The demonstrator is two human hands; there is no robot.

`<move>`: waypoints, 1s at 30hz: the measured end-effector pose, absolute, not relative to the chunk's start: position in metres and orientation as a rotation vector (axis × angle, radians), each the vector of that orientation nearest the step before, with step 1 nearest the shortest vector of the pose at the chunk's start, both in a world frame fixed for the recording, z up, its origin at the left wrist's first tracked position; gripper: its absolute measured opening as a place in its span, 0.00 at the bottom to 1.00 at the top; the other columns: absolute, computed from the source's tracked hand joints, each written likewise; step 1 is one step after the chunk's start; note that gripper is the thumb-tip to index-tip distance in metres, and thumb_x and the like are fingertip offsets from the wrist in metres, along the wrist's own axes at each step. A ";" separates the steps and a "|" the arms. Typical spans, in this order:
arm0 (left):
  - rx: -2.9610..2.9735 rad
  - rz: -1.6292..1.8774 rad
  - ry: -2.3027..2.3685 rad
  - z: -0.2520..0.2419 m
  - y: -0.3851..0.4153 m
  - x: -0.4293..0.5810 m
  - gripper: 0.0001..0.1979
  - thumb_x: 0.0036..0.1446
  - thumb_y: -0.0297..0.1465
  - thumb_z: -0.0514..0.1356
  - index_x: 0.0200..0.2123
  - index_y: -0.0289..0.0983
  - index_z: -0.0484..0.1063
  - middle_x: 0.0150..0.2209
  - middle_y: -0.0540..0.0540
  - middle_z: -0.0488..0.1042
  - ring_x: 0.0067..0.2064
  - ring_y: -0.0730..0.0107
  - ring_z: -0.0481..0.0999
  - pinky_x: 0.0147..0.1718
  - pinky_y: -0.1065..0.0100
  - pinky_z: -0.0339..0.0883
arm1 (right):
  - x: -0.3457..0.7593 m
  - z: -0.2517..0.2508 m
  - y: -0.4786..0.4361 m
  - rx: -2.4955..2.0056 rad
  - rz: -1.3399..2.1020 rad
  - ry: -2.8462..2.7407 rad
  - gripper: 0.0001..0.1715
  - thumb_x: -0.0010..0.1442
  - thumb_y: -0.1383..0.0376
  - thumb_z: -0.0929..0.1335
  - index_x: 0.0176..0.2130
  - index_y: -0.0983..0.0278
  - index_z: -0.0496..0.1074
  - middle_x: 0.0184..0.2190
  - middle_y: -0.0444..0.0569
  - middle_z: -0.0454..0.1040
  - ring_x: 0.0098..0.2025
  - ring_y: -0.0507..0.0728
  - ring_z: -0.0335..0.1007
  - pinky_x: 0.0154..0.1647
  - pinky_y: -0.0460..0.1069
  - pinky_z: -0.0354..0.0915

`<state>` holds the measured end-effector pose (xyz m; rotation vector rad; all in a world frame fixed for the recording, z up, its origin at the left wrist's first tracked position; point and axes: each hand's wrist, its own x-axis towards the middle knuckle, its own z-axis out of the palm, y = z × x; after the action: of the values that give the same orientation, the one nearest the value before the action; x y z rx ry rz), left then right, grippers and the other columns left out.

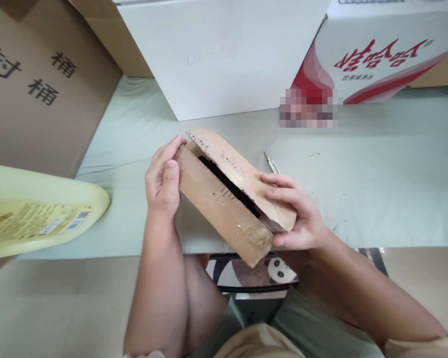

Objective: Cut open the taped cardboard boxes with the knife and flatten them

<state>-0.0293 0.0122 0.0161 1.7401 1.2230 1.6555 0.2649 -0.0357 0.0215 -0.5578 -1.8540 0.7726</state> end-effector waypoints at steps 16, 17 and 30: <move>1.938 1.481 1.345 0.027 0.010 -0.028 0.18 0.67 0.49 0.60 0.49 0.50 0.84 0.56 0.44 0.77 0.61 0.51 0.76 0.61 0.48 0.74 | 0.263 0.023 -0.034 -0.526 0.820 -1.868 0.19 0.69 0.56 0.71 0.56 0.57 0.80 0.61 0.55 0.72 0.64 0.63 0.73 0.72 0.61 0.66; 1.944 1.483 1.334 0.027 0.010 -0.028 0.18 0.66 0.50 0.60 0.49 0.50 0.84 0.54 0.43 0.77 0.62 0.50 0.75 0.61 0.48 0.74 | 0.264 0.025 -0.034 -0.530 0.819 -1.884 0.18 0.69 0.57 0.71 0.56 0.57 0.81 0.61 0.55 0.72 0.64 0.63 0.73 0.72 0.61 0.66; 1.902 1.494 1.356 0.034 0.010 -0.023 0.20 0.70 0.48 0.59 0.42 0.43 0.87 0.61 0.40 0.73 0.63 0.50 0.74 0.61 0.48 0.71 | 0.272 0.035 -0.044 -0.662 0.768 -1.820 0.24 0.71 0.49 0.66 0.60 0.55 0.75 0.59 0.54 0.74 0.64 0.65 0.71 0.68 0.62 0.69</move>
<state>-0.0229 0.0096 0.0341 1.9020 1.3565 1.4935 0.2722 -0.0441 0.0352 -0.6616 -1.8199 0.7680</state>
